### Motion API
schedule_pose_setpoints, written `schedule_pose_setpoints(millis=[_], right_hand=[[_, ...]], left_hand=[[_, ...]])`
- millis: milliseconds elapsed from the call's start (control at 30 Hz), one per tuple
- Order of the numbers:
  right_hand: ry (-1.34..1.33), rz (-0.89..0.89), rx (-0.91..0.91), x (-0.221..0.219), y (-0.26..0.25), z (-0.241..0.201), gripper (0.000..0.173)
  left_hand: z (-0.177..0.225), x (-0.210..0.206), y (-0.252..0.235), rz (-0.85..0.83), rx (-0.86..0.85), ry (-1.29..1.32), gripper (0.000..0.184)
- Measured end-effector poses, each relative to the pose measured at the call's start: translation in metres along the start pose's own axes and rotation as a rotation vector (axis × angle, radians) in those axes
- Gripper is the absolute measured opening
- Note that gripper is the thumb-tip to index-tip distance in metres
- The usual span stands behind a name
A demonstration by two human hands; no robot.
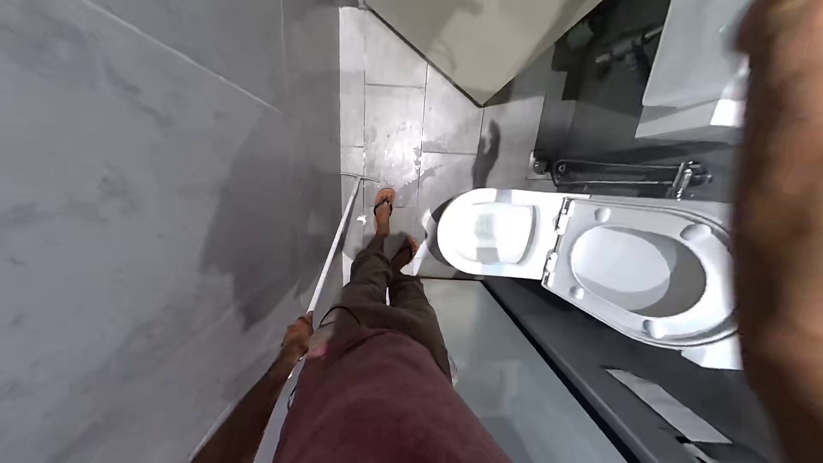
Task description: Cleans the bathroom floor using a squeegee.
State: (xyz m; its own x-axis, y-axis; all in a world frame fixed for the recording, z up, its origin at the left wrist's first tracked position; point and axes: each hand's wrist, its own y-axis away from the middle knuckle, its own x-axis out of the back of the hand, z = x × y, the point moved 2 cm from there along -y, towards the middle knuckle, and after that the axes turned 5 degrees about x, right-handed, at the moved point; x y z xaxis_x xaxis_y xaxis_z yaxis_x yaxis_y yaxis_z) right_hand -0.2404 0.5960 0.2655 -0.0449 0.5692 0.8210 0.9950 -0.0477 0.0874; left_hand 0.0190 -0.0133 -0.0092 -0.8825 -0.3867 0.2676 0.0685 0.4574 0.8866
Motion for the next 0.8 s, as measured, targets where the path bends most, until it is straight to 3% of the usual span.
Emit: schedule_pose_setpoints(millis=[67,133,200,300,367,433,533,633,700,800], right_hand=[[-0.316,0.430,0.097,-0.124,-0.081,0.092,0.047],[-0.528,0.189,-0.278,-0.222,-0.065,0.114,0.047],[-0.529,-0.137,-0.493,-0.326,0.017,0.118,0.046],[-0.380,-0.803,-0.462,-0.418,0.136,0.077,0.040],[-0.382,-0.999,-0.385,-0.463,0.192,0.048,0.040],[-0.415,-1.037,-0.436,-0.497,0.238,0.032,0.046],[-0.443,-0.985,-0.505,-0.510,0.266,0.014,0.046],[-0.591,-0.732,-0.647,-0.503,0.264,0.005,0.046],[-0.836,-0.420,-0.799,-0.502,0.258,0.000,0.050],[-1.167,-0.243,-1.039,-0.495,0.211,-0.010,0.075]], left_hand=[[-0.023,-0.017,0.005,0.002,0.016,0.010,0.065],[-0.032,-0.019,0.021,-0.002,0.011,0.012,0.065],[-0.032,0.002,0.040,0.018,-0.041,0.007,0.067],[-0.013,0.029,0.062,0.094,-0.121,0.007,0.061],[0.027,0.046,0.076,0.116,-0.205,-0.047,0.055],[0.084,0.057,0.080,0.115,-0.315,-0.075,0.052],[0.177,0.051,0.041,0.108,-0.475,0.061,0.049],[0.256,0.032,0.011,-0.015,-0.514,0.185,0.051],[0.283,0.016,0.008,-0.116,-0.473,0.300,0.049],[0.289,-0.007,-0.001,-0.128,-0.563,0.357,0.045]])
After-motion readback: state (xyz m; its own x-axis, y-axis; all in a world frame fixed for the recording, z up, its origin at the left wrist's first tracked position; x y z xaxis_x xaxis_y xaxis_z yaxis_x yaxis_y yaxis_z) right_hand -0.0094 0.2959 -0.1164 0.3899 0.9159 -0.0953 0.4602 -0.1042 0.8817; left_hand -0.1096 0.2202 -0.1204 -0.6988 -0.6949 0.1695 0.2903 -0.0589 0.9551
